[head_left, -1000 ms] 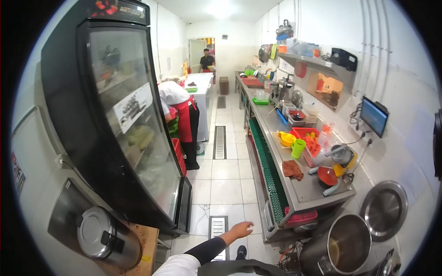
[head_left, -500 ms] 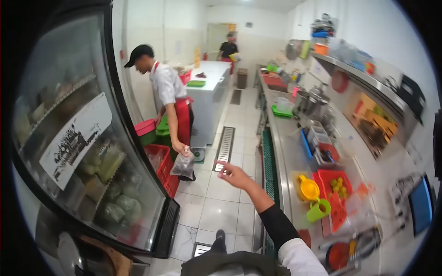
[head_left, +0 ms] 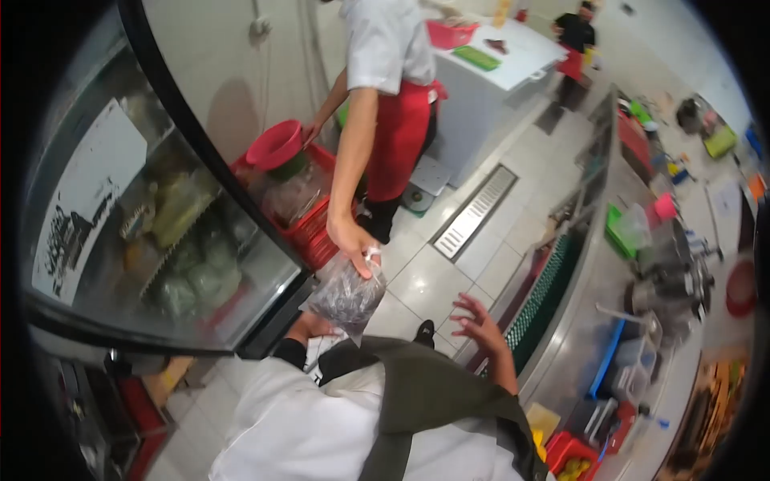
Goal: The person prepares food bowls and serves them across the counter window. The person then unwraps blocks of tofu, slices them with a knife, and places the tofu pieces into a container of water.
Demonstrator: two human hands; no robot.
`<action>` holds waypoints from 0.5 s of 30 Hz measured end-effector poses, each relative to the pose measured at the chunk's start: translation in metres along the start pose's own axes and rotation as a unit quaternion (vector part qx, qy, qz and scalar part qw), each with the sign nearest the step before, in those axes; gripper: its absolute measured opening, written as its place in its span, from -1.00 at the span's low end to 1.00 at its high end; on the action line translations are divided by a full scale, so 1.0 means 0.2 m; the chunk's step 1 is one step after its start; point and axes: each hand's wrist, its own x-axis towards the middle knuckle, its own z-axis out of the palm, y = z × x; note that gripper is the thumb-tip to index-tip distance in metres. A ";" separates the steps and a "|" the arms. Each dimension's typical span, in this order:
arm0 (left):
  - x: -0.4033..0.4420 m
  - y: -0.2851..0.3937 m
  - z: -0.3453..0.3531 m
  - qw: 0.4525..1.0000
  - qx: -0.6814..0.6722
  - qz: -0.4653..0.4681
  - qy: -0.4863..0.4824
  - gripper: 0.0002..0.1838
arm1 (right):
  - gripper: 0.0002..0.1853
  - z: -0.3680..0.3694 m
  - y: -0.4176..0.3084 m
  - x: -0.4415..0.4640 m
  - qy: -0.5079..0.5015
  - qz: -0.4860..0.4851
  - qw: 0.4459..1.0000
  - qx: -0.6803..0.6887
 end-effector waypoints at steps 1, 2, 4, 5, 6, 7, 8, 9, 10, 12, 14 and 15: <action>-0.03 0.08 0.09 0.989 -0.146 0.002 -0.004 0.24 | -0.21 -0.12 0.00 0.15 -0.037 0.007 0.999 -0.025; -0.08 0.14 0.15 0.988 -0.146 0.042 0.000 0.34 | -0.19 -0.15 -0.08 0.32 -0.081 0.008 0.995 -0.059; -0.06 0.18 0.37 0.975 -0.169 0.135 -0.054 0.01 | -0.14 0.00 -0.13 0.64 -0.248 0.063 0.957 -0.139; -0.02 0.10 0.40 0.981 -0.136 0.140 -0.022 -0.09 | -0.14 0.16 -0.06 0.76 -0.307 0.078 0.939 -0.133; 0.05 0.05 0.43 0.983 -0.105 0.152 0.004 -0.17 | -0.14 0.32 -0.02 0.85 -0.366 0.090 0.917 -0.135; 0.10 0.00 0.50 0.984 -0.127 0.109 0.066 -0.18 | -0.15 0.39 0.04 0.91 -0.370 0.142 0.909 -0.129; 0.14 -0.13 0.53 0.978 -0.117 0.140 0.105 -0.18 | -0.17 0.38 0.16 0.94 -0.374 0.194 0.898 -0.123; 0.14 -0.20 0.59 0.968 -0.107 0.173 0.146 -0.19 | -0.18 0.33 0.23 0.98 -0.409 0.195 0.882 -0.134; 0.14 -0.29 0.65 0.955 -0.096 0.204 0.193 -0.19 | -0.18 0.30 0.32 1.01 -0.447 0.193 0.862 -0.141; -0.02 -0.29 0.82 0.897 -0.019 0.334 0.288 -0.21 | -0.19 0.46 0.22 0.98 -0.516 0.212 0.817 -0.145; -0.14 -0.39 0.96 0.827 0.101 0.346 0.431 -0.19 | -0.18 0.58 0.21 0.99 -0.586 0.253 0.762 -0.108; -0.28 -0.42 1.00 0.770 0.141 0.336 0.524 -0.20 | -0.18 0.77 0.21 0.95 -0.638 0.245 0.722 -0.105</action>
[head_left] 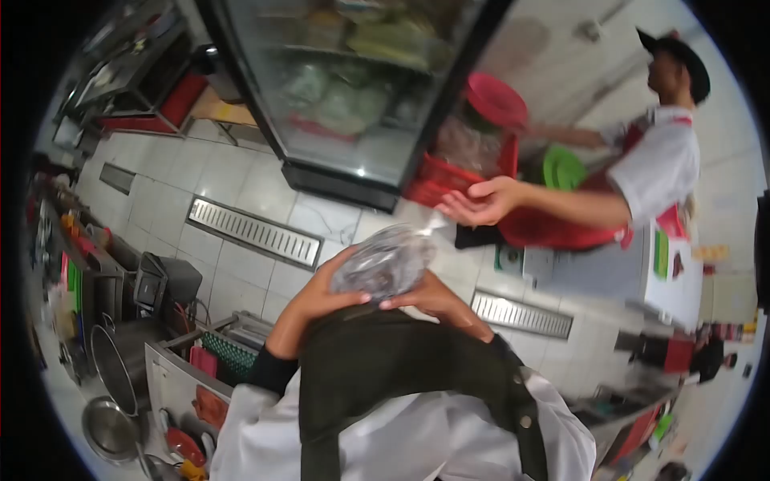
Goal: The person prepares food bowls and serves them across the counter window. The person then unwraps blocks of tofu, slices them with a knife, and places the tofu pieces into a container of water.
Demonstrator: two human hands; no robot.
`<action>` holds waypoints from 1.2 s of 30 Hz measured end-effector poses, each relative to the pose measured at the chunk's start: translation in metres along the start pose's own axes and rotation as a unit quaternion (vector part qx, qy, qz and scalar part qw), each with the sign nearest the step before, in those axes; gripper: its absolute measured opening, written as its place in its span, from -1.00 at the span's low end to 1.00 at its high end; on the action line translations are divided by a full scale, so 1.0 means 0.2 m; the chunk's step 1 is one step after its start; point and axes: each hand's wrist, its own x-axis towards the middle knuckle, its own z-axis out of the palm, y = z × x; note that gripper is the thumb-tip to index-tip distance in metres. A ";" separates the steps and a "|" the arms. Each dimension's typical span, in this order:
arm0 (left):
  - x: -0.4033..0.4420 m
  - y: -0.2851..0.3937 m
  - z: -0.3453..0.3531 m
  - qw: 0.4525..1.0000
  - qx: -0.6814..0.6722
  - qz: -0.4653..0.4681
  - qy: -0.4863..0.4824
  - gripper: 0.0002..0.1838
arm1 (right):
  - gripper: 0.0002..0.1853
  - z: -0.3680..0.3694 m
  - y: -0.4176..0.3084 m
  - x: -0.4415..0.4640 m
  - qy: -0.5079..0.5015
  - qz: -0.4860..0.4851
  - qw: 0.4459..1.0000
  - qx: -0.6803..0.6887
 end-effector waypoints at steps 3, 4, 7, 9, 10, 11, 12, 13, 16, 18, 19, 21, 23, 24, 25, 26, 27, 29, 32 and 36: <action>-0.25 -0.04 -0.17 0.961 -0.171 -0.012 0.217 -0.26 | -0.20 0.23 -0.05 0.32 0.008 0.085 0.996 0.002; -0.28 -0.05 -0.28 0.963 -0.143 -0.008 0.228 -0.25 | -0.17 0.23 0.22 0.55 -0.060 0.119 0.990 0.046; -0.27 0.09 -0.62 0.980 0.055 0.039 0.185 -0.21 | -0.05 0.63 0.16 0.91 -0.173 0.051 0.978 0.102; -0.26 0.20 -0.82 0.978 0.149 0.076 0.127 -0.18 | 0.03 0.84 0.04 1.11 -0.193 0.006 0.976 0.096; -0.29 0.25 -0.92 0.973 0.184 0.091 0.105 -0.16 | 0.03 0.90 -0.03 1.23 -0.178 -0.036 0.981 0.069; -0.31 0.30 -1.03 0.968 0.211 0.105 0.084 -0.14 | 0.03 0.93 -0.10 1.32 -0.160 -0.068 0.984 0.043; -0.33 0.33 -1.17 0.963 0.230 0.129 0.060 -0.12 | 0.02 0.92 -0.16 1.37 -0.136 -0.091 0.986 0.015; -0.36 0.36 -1.43 0.959 0.243 0.140 0.041 -0.10 | 0.02 1.02 -0.26 1.58 -0.100 -0.100 0.990 -0.018; -0.28 0.41 -1.83 0.919 0.276 0.276 0.050 -0.04 | -0.05 0.87 -0.35 1.56 -0.045 -0.176 0.983 -0.029; -0.09 0.51 -2.08 0.874 0.272 0.386 0.115 -0.15 | -0.02 0.79 -0.55 1.24 0.126 -0.336 0.932 -0.044; 0.00 0.60 -2.15 0.852 0.260 0.438 0.120 -0.39 | 0.00 0.75 -0.64 1.08 0.222 -0.396 0.889 -0.066; 0.07 0.67 -2.46 0.826 0.257 0.493 0.095 -0.62 | -0.02 0.95 -0.77 0.97 0.335 -0.597 0.704 -0.187; 0.13 0.67 -2.86 0.820 0.281 0.498 0.024 -0.69 | -0.04 1.49 -0.99 1.00 0.410 -0.636 0.587 -0.288; 0.13 0.70 -2.99 0.806 0.288 0.516 0.028 -0.75 | -0.04 1.59 -1.01 1.16 0.413 -0.618 0.587 -0.323; 0.13 0.67 -3.18 0.806 0.307 0.506 0.011 -0.76 | -0.04 1.69 -1.02 1.32 0.414 -0.600 0.585 -0.358; 0.13 0.62 -3.38 0.806 0.334 0.489 0.000 -0.76 | -0.04 1.71 -1.00 1.56 0.349 -0.564 0.649 -0.372; 0.10 0.60 -3.61 0.804 0.371 0.465 -0.004 -0.76 | -0.04 1.70 -0.99 1.86 0.271 -0.527 0.712 -0.377; -0.02 0.54 -4.04 0.819 0.357 0.445 0.054 -0.68 | -0.02 1.73 -0.98 2.59 0.060 -0.426 0.819 -0.379; -0.43 0.45 -4.70 0.877 0.294 0.323 0.199 -0.49 | -0.02 2.06 -0.73 3.95 -0.192 -0.199 0.901 -0.335; -1.00 0.40 -5.39 0.830 0.240 0.161 0.478 -0.54 | -0.10 3.20 -0.32 5.32 -0.434 -0.156 0.806 -0.372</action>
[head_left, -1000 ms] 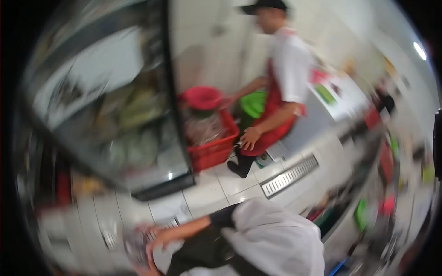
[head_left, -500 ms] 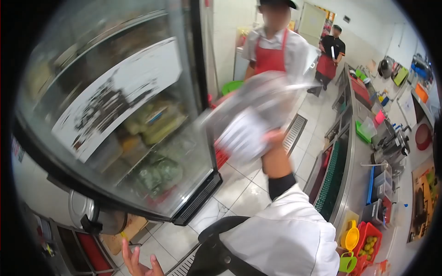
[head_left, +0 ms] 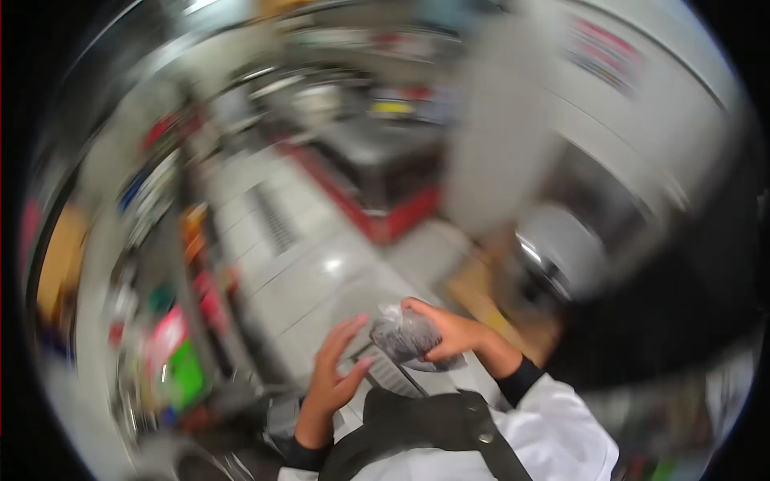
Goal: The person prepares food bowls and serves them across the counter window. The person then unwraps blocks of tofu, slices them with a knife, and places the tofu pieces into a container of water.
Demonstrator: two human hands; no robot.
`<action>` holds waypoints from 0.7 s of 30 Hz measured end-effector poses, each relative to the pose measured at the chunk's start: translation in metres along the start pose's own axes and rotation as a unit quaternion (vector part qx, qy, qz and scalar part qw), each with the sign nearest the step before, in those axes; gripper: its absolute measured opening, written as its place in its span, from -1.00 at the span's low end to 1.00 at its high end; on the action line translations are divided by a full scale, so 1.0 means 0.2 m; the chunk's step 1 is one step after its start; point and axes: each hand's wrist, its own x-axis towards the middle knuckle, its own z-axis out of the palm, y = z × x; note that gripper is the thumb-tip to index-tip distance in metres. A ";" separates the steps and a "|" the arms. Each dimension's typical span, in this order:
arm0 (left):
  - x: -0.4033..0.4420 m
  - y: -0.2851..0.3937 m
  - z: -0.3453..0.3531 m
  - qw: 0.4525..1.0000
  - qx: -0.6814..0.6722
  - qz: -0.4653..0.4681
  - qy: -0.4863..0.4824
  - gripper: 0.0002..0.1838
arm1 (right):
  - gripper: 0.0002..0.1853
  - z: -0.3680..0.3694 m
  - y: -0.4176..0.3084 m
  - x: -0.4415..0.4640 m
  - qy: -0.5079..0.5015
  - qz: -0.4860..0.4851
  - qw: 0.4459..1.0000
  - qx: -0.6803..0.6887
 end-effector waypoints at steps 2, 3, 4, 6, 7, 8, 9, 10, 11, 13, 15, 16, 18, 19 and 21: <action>0.04 -0.29 -0.31 0.987 -0.035 -0.096 0.127 -0.57 | -0.10 0.12 0.20 0.73 -0.149 0.020 0.989 0.012; 0.06 -0.44 -0.47 0.975 -0.058 -0.136 0.168 -0.58 | -0.07 0.19 0.31 1.05 -0.213 0.032 0.975 0.045; 0.09 -0.60 -0.63 0.962 -0.090 -0.169 0.194 -0.60 | -0.16 0.26 0.35 1.34 -0.256 0.034 0.962 0.087; 0.33 -1.01 -0.93 0.961 0.044 -0.171 0.212 -0.63 | -0.18 0.25 0.71 1.91 -0.314 0.040 0.935 0.160; 0.44 -1.14 -1.11 0.959 0.106 -0.163 0.207 -0.65 | -0.19 0.26 0.82 2.15 -0.327 0.044 0.925 0.187; 0.61 -1.28 -1.27 0.953 0.173 -0.133 0.211 -0.68 | -0.21 0.24 0.93 2.39 -0.321 0.000 0.929 0.185; 0.80 -1.42 -1.45 0.965 0.164 -0.103 0.176 -0.68 | -0.21 0.20 0.94 2.61 -0.336 0.037 0.922 0.188; 0.97 -1.55 -1.60 0.977 0.146 -0.085 0.132 -0.69 | -0.19 0.12 0.98 2.80 -0.326 0.040 0.924 0.198; 1.14 -1.68 -1.73 0.986 0.124 -0.070 0.087 -0.69 | -0.17 0.03 1.03 2.98 -0.316 0.047 0.924 0.209; 1.60 -2.00 -1.96 0.995 0.042 -0.092 -0.008 -0.71 | 0.00 -0.23 1.31 3.40 -0.320 0.100 0.898 0.285; 2.01 -2.26 -2.17 0.992 0.002 -0.101 -0.076 -0.72 | -0.10 -0.46 1.38 3.75 -0.244 0.122 0.913 0.302; 2.20 -2.42 -2.26 0.989 -0.006 -0.114 -0.097 -0.74 | -0.13 -0.57 1.50 3.90 -0.210 0.119 0.921 0.306; 2.53 -2.80 -2.42 0.981 -0.018 -0.140 -0.135 -0.75 | -0.17 -0.74 1.74 4.32 -0.189 0.096 0.932 0.293; 2.66 -3.02 -2.48 0.984 0.000 -0.123 -0.125 -0.75 | -0.18 -0.80 1.87 4.53 -0.204 0.080 0.935 0.280; 2.88 -3.41 -2.61 0.990 0.035 -0.092 -0.097 -0.74 | -0.19 -0.88 2.05 4.91 -0.210 0.094 0.934 0.273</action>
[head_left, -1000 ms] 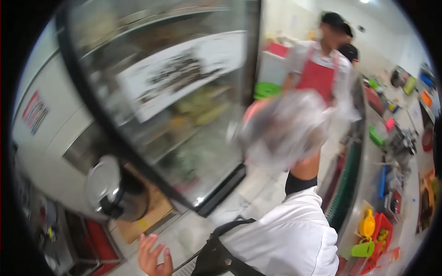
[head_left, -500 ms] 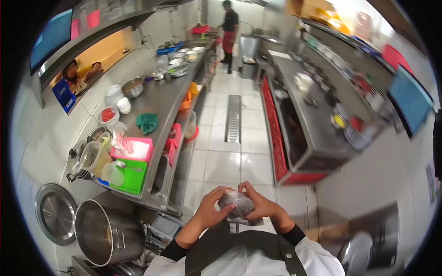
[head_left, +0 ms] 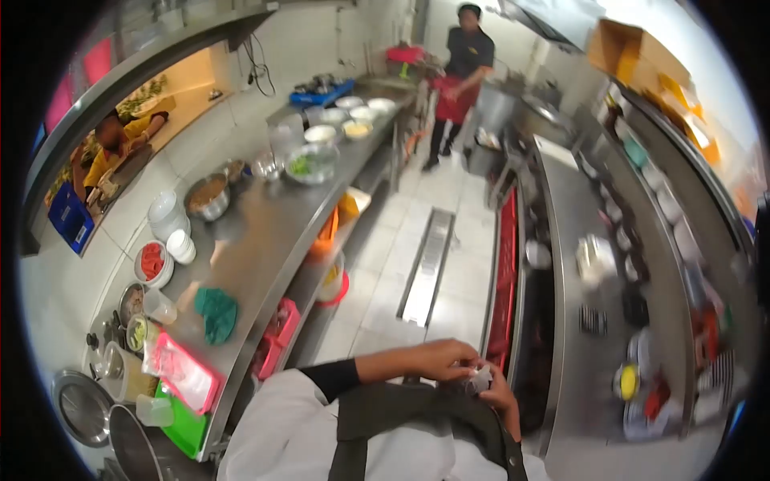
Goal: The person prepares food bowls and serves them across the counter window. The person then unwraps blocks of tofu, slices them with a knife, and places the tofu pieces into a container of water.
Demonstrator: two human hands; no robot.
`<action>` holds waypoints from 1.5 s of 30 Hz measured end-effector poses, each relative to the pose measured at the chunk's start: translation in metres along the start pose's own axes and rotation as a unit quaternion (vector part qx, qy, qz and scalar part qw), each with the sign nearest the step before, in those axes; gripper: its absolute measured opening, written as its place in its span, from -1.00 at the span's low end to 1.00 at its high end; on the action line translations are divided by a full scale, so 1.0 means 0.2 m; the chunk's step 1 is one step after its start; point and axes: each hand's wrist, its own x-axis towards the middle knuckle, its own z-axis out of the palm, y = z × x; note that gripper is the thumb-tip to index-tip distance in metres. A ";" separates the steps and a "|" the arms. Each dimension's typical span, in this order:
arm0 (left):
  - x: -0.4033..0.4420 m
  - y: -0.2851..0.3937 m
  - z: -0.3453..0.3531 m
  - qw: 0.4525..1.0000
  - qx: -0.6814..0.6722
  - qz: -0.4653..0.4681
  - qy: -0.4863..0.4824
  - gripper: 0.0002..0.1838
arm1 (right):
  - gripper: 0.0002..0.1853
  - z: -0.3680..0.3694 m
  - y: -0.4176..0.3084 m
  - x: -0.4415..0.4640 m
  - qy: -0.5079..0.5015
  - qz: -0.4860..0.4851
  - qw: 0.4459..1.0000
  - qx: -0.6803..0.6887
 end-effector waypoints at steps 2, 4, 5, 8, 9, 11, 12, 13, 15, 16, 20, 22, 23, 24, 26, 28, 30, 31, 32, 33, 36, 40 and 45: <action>0.18 -0.13 -0.35 0.994 -0.018 -0.096 0.052 -0.72 | -0.19 -0.22 -0.12 0.44 0.027 0.004 0.999 0.020; 0.26 -0.37 -0.61 0.981 -0.025 -0.083 0.172 -0.75 | -0.15 -0.47 -0.18 0.98 -0.098 -0.063 0.989 -0.093; 0.26 -0.39 -0.79 0.976 -0.002 -0.106 0.192 -0.77 | -0.15 -0.47 -0.29 1.24 -0.141 -0.091 0.977 -0.133; 0.18 -0.57 -1.25 0.944 0.091 -0.153 0.276 -0.82 | -0.13 -0.45 -0.51 1.96 -0.279 -0.069 0.947 -0.143; 0.13 -0.66 -1.34 0.926 0.144 -0.150 0.317 -0.84 | -0.09 -0.43 -0.60 2.18 -0.326 -0.103 0.919 -0.198; 0.04 -0.86 -1.52 0.880 0.186 -0.185 0.395 -0.86 | -0.17 -0.40 -0.56 2.59 -0.321 -0.116 0.917 -0.206; 0.01 -0.95 -1.60 0.855 0.174 -0.220 0.435 -0.87 | -0.19 -0.39 -0.53 2.78 -0.305 -0.130 0.915 -0.229; -0.03 -1.02 -1.66 0.829 0.157 -0.258 0.471 -0.87 | -0.26 -0.39 -0.46 2.98 -0.277 -0.159 0.920 -0.227; -0.14 -1.20 -1.84 0.787 0.213 -0.273 0.511 -0.90 | -0.37 -0.31 -0.39 3.38 -0.219 -0.083 0.947 -0.221; -0.18 -1.29 -1.96 0.762 0.241 -0.279 0.533 -0.91 | -0.40 -0.31 -0.30 3.59 -0.209 -0.029 0.957 -0.202; -0.24 -1.32 -2.31 0.660 0.169 -0.345 0.645 -0.92 | -0.38 -0.06 -0.29 4.33 -0.371 -0.156 0.870 -0.285; -0.26 -1.32 -2.44 0.603 0.165 -0.363 0.691 -0.90 | -0.25 0.12 -0.14 4.78 -0.401 -0.247 0.821 -0.323; -0.26 -1.31 -2.50 0.584 0.190 -0.383 0.690 -0.89 | -0.16 0.24 -0.07 5.02 -0.406 -0.262 0.803 -0.349; -0.28 -1.33 -2.53 0.559 0.186 -0.386 0.710 -0.88 | -0.02 0.38 0.00 5.29 -0.372 -0.230 0.784 -0.441; -0.27 -1.38 -2.59 0.502 0.177 -0.390 0.751 -0.87 | 0.04 0.64 -0.06 5.74 -0.269 -0.214 0.764 -0.547; -0.19 -1.34 -2.75 0.436 0.219 -0.415 0.768 -0.82 | 0.12 0.87 0.09 6.26 -0.175 -0.265 0.722 -0.615; -0.17 -1.40 -2.86 0.362 0.303 -0.413 0.779 -0.82 | 0.24 0.99 0.24 6.63 -0.191 -0.277 0.668 -0.663; -0.16 -1.40 -2.93 0.329 0.281 -0.420 0.798 -0.80 | 0.10 1.04 0.36 6.77 -0.207 -0.292 0.648 -0.672; -0.15 -1.40 -2.98 0.297 0.256 -0.428 0.814 -0.78 | -0.02 1.09 0.55 6.94 -0.250 -0.311 0.619 -0.677; -0.15 -1.41 -3.01 0.269 0.229 -0.432 0.830 -0.76 | -0.13 1.15 0.74 7.09 -0.288 -0.329 0.587 -0.682; -0.25 -1.46 -3.23 0.226 0.311 -0.420 0.822 -0.71 | -0.53 1.09 0.65 7.18 -0.274 -0.377 0.705 -0.534; -0.42 -1.59 -3.68 0.210 0.401 -0.423 0.784 -0.71 | -0.58 0.67 0.23 7.19 -0.260 -0.280 0.882 -0.276; -0.80 -2.12 -4.49 0.324 0.425 -0.277 0.799 -0.85 | -0.48 0.03 -0.11 6.96 -0.184 -0.217 0.936 -0.209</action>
